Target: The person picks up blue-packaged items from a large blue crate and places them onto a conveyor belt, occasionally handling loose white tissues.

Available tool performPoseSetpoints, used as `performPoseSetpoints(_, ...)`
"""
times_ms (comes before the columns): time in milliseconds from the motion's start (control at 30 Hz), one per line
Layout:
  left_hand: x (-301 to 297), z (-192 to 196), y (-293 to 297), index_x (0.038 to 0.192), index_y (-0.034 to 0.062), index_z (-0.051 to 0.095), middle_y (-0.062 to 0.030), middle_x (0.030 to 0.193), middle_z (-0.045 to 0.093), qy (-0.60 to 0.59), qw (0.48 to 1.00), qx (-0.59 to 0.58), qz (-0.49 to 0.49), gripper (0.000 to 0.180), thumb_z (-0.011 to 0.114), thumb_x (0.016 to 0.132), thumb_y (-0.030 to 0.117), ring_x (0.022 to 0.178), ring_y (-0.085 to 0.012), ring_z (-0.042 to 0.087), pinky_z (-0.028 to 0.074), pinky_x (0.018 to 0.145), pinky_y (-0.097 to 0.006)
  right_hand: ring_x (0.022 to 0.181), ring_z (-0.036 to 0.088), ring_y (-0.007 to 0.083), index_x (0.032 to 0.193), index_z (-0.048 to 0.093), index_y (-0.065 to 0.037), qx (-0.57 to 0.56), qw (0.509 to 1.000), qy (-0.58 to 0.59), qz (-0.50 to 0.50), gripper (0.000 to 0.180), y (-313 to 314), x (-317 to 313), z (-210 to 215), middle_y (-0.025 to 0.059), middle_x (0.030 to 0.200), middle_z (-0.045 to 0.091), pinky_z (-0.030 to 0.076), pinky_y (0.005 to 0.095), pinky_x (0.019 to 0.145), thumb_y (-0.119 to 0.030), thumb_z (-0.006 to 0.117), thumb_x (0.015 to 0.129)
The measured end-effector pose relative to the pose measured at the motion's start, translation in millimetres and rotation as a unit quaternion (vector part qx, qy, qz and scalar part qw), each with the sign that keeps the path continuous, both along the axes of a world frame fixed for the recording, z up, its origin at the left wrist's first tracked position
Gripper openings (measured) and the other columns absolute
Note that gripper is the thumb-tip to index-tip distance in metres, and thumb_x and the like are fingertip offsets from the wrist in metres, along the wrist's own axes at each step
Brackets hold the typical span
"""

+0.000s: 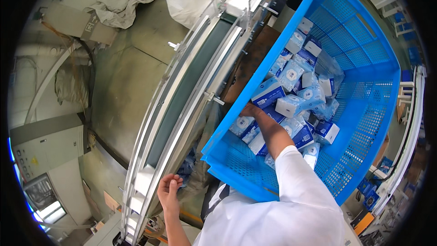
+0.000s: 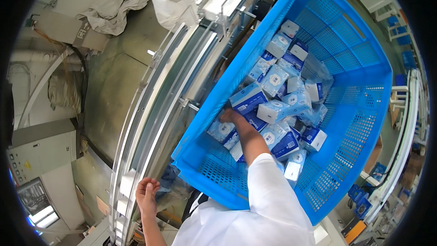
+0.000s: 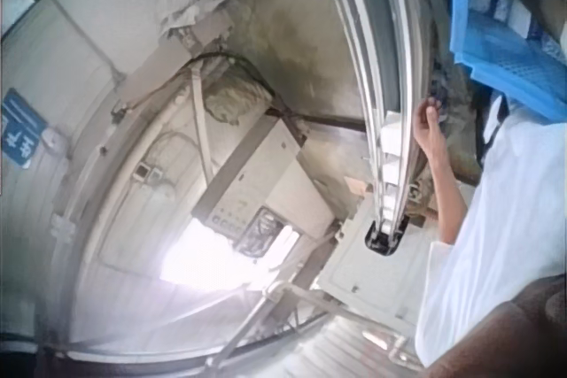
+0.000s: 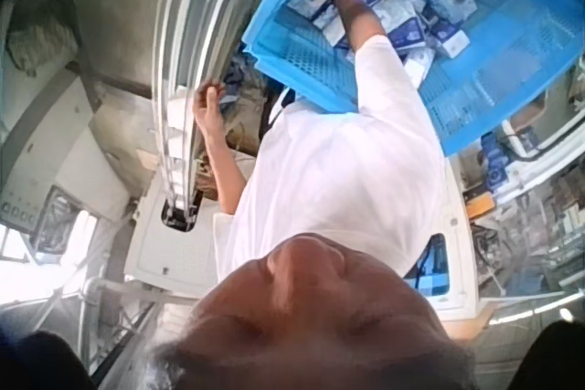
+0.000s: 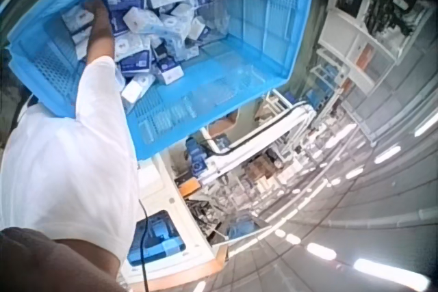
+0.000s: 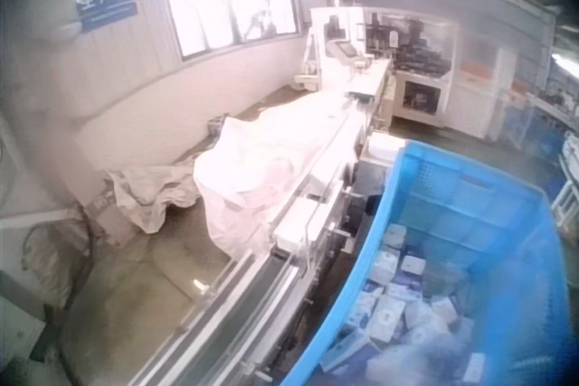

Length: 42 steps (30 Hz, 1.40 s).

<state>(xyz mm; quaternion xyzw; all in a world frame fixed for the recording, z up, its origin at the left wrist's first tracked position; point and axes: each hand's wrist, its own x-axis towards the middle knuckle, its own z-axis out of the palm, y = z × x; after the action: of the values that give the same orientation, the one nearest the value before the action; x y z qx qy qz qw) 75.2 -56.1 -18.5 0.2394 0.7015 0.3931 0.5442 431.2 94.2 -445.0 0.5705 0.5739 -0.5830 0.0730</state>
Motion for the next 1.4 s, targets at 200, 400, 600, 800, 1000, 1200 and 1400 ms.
performPoseSetpoints(200, -13.0, -2.8, -37.8, 0.111, -0.0022, 0.056, -0.0101, 0.101, 0.064, -0.041, 0.998, 0.006, 0.054, 0.022, 0.058, 0.092, 0.011, 0.090, -0.0166, 0.063, 0.052, 0.082, -0.029, 0.113, 0.052, 0.0370, 0.125, 0.049, 0.000, 0.151, 0.988, -0.014, -0.030, 0.081, -22.5, -2.1, 168.5, 0.0217, 0.120, 0.055, 0.042, 0.0402, 0.097, -0.028, 0.082, 0.057)
performPoseSetpoints(400, -18.6, 16.9, -47.5, 0.109, -0.0012, 0.058, -0.0092, 0.101, 0.064, -0.122, 0.986, 0.101, -0.041, 0.021, 0.059, 0.091, 0.008, 0.092, -0.0167, 0.062, 0.050, 0.084, -0.030, 0.110, 0.052, 0.0324, 0.123, 0.045, -0.004, 0.264, 0.956, -0.006, -0.129, 0.075, -75.4, 16.2, 396.5, 0.0171, 0.115, 0.051, 0.043, 0.0388, 0.094, -0.017, 0.081, 0.059)
performPoseSetpoints(600, -17.3, 20.9, -78.0, 0.117, 0.0007, 0.054, -0.0089, 0.109, 0.063, -0.268, 0.932, 0.157, -0.186, 0.029, 0.061, 0.090, 0.006, 0.099, -0.0183, 0.062, 0.049, 0.088, -0.031, 0.109, 0.048, 0.0181, 0.127, 0.036, -0.009, 0.438, 0.858, 0.174, -0.206, 0.076, -159.7, -31.2, 550.5, 0.0069, 0.114, 0.047, 0.042, 0.0333, 0.091, -0.008, 0.080, 0.065)
performPoseSetpoints(800, -20.9, -24.2, -114.7, 0.141, 0.0114, 0.035, -0.0070, 0.143, 0.041, -0.572, 0.803, 0.160, -0.039, 0.075, 0.057, 0.085, 0.056, 0.130, -0.0283, 0.040, 0.031, 0.109, -0.047, 0.113, 0.043, 0.0192, 0.129, 0.036, -0.005, 0.399, 0.844, 0.254, -0.252, 0.087, -273.5, -215.5, 492.3, 0.0074, 0.116, 0.045, 0.036, 0.0324, 0.097, -0.024, 0.088, 0.062)
performPoseSetpoints(1000, -143.5, -43.7, -191.0, 0.133, 0.0070, 0.045, -0.0117, 0.130, 0.054, -0.515, 0.823, 0.169, 0.170, 0.068, 0.055, 0.087, 0.056, 0.118, -0.0306, 0.052, 0.040, 0.102, -0.049, 0.109, 0.054, 0.0205, 0.134, 0.042, -0.006, -0.036, 0.871, 0.341, -0.351, 0.055, -297.3, -266.4, 407.9, 0.0107, 0.123, 0.053, 0.045, 0.0373, 0.091, -0.043, 0.051, 0.094)
performPoseSetpoints(1200, -164.8, -54.5, -255.9, 0.138, 0.0080, 0.041, -0.0120, 0.136, 0.050, -0.484, 0.850, 0.172, 0.111, 0.076, 0.053, 0.085, 0.061, 0.123, -0.0318, 0.049, 0.038, 0.104, -0.049, 0.070, 0.060, 0.0112, 0.121, 0.053, 0.000, 0.215, 0.936, 0.169, -0.223, 0.036, -322.3, -278.1, 444.1, 0.0089, 0.089, 0.064, 0.048, 0.0264, 0.064, -0.014, 0.062, 0.089)
performPoseSetpoints(1400, -109.0, -52.6, -261.1, 0.130, 0.0046, 0.045, -0.0094, 0.119, 0.059, -0.383, 0.896, 0.221, 0.037, 0.079, 0.069, 0.076, 0.057, 0.109, -0.0240, 0.058, 0.050, 0.091, -0.040, 0.065, 0.053, 0.0048, 0.097, 0.064, 0.002, 0.246, 0.918, 0.274, -0.145, 0.017, -356.6, -279.6, 494.1, 0.0016, 0.076, 0.062, 0.043, 0.0211, 0.057, -0.013, 0.062, 0.090)
